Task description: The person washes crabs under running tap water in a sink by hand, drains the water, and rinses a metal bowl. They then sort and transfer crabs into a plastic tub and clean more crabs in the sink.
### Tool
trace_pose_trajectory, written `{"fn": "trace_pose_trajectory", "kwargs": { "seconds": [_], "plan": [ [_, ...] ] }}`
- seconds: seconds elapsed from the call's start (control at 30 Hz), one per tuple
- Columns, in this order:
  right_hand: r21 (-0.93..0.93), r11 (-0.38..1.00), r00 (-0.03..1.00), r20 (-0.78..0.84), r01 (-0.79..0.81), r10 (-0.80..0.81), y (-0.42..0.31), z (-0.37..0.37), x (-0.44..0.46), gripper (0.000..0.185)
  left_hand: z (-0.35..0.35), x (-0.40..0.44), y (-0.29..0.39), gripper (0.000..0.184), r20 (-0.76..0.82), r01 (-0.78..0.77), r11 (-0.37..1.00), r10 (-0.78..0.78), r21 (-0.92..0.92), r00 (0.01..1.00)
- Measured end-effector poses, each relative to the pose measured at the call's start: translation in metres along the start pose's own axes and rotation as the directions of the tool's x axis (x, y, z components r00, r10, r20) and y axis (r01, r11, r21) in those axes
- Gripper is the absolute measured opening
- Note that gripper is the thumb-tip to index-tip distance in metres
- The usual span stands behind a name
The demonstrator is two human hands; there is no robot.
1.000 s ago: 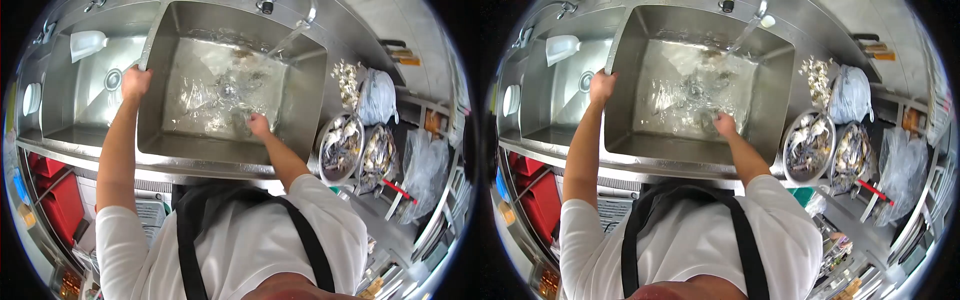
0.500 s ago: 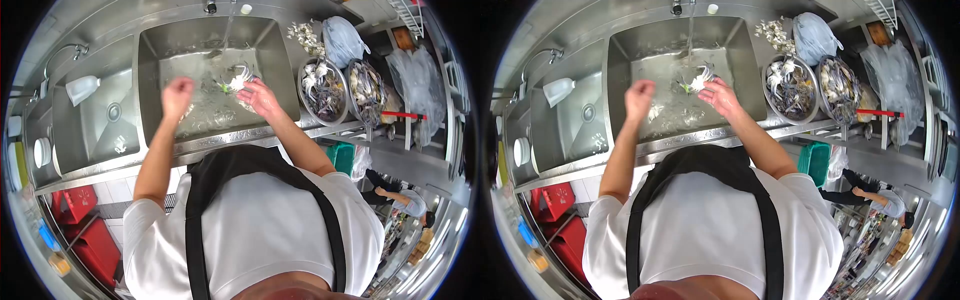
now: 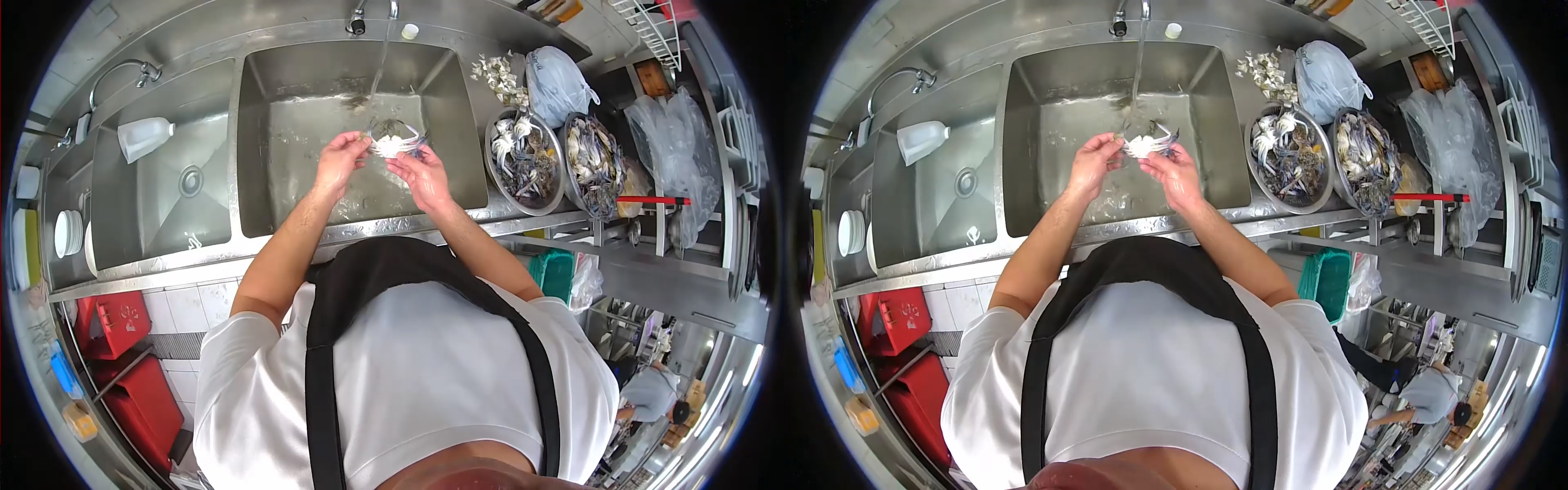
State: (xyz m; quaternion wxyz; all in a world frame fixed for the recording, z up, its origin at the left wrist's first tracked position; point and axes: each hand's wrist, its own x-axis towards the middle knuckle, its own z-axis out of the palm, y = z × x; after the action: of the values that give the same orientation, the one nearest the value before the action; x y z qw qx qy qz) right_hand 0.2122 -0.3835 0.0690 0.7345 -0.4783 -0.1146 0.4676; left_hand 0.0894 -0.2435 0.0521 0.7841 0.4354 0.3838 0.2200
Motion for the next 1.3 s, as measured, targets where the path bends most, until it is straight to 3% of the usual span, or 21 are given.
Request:
{"fn": "trace_pose_trajectory", "kwargs": {
  "seconds": [0.07,0.2,0.23,0.27,0.3,0.33,0.37,0.47,0.53,0.6,0.63,0.73,0.8,0.87,0.93,1.03,1.07,1.13,1.2,1.27,1.3],
  "plan": [
    [-0.02,1.0,0.999,-0.039,0.008,-0.009,-0.002,-0.005,-0.002,0.026,-0.009,0.018,-0.006,0.023,0.067,0.014,1.0,-0.012,-0.027,0.998],
    [-0.037,0.998,0.987,-0.155,0.043,-0.048,-0.009,-0.019,-0.004,0.026,-0.025,0.063,-0.018,0.02,-0.097,-0.006,1.0,0.005,-0.012,0.995],
    [-0.045,0.998,0.977,-0.206,0.039,-0.048,-0.011,-0.025,-0.004,0.026,-0.032,0.08,-0.029,0.022,-0.104,-0.129,0.927,0.175,0.354,0.979],
    [-0.051,0.998,0.965,-0.258,0.033,-0.045,-0.011,-0.032,-0.005,0.026,-0.04,0.097,-0.037,0.024,-0.05,-0.216,0.711,0.333,0.67,0.942],
    [-0.049,0.998,0.964,-0.262,0.03,-0.042,-0.01,-0.039,-0.006,0.026,-0.05,0.111,-0.041,0.024,-0.048,-0.213,0.71,0.328,0.671,0.943],
    [-0.036,0.999,0.958,-0.287,0.006,-0.016,-0.008,-0.047,-0.007,0.027,-0.061,0.127,-0.043,0.024,0.138,-0.209,0.359,0.215,0.909,0.967],
    [-0.024,1.0,0.951,-0.31,-0.015,0.007,-0.009,-0.053,-0.005,0.027,-0.067,0.148,-0.044,0.024,0.256,-0.254,-0.058,0.033,0.965,0.966],
    [-0.075,0.994,0.937,-0.346,-0.078,0.047,-0.013,-0.06,-0.006,0.026,-0.059,0.245,-0.05,0.025,0.45,-0.429,-0.17,0.112,0.887,0.886],
    [-0.102,0.99,0.925,-0.376,-0.099,0.054,-0.012,-0.063,0.005,0.021,-0.003,0.248,0.005,0.026,0.516,-0.502,-0.122,0.195,0.856,0.834],
    [-0.139,0.975,0.914,-0.391,-0.171,0.105,-0.009,-0.064,0.022,0.014,0.045,0.223,0.065,0.026,0.367,-0.408,0.2,0.212,0.891,0.906],
    [-0.18,0.968,0.918,-0.386,-0.172,0.091,-0.006,-0.061,0.035,0.009,0.05,0.242,0.062,0.026,0.373,-0.412,0.195,0.208,0.89,0.904],
    [-0.236,0.954,0.956,-0.267,-0.186,0.12,-0.009,-0.05,0.088,0.007,0.078,0.267,0.082,0.019,0.509,-0.621,0.362,0.362,0.695,0.781],
    [-0.318,0.931,0.969,-0.22,-0.179,0.111,-0.004,-0.041,0.132,0.006,0.11,0.244,0.111,0.021,0.272,-0.262,0.765,0.118,0.588,0.955],
    [-0.4,0.899,0.979,-0.165,-0.176,0.118,0.001,-0.034,0.178,0.006,0.125,0.23,0.13,0.024,0.296,-0.283,0.727,0.114,0.626,0.948],
    [-0.478,0.862,0.985,-0.116,-0.169,0.128,0.001,-0.018,0.217,0.006,0.127,0.218,0.138,0.021,0.272,-0.16,0.891,0.044,0.424,0.961],
    [-0.649,0.753,0.994,-0.09,-0.109,0.067,-0.007,0.005,0.264,0.008,0.103,0.202,0.144,0.02,0.297,-0.21,0.92,0.109,0.33,0.949],
    [-0.586,0.808,0.99,-0.057,0.07,-0.127,-0.002,0.009,0.285,0.008,0.089,0.197,0.144,0.02,0.277,-0.208,0.919,0.115,0.334,0.954],
    [-0.509,0.822,0.949,-0.03,0.256,-0.314,-0.008,0.025,0.294,0.009,0.053,0.193,0.133,0.022,0.159,-0.179,0.972,0.155,0.154,0.975],
    [-0.885,0.449,0.987,0.057,0.12,-0.15,-0.05,0.054,0.279,0.017,0.014,0.184,0.115,0.021,-0.004,-0.181,0.98,0.182,0.081,0.983],
    [-0.88,0.466,0.995,0.066,0.093,-0.075,-0.035,0.039,0.294,0.02,-0.016,0.168,0.091,0.021,-0.139,-0.103,0.994,0.107,0.033,0.985],
    [-0.733,0.677,0.997,0.034,0.069,-0.065,-0.035,0.04,0.279,0.022,-0.024,0.159,0.075,0.021,-0.141,-0.104,0.994,0.107,0.028,0.984]
  ]
}}
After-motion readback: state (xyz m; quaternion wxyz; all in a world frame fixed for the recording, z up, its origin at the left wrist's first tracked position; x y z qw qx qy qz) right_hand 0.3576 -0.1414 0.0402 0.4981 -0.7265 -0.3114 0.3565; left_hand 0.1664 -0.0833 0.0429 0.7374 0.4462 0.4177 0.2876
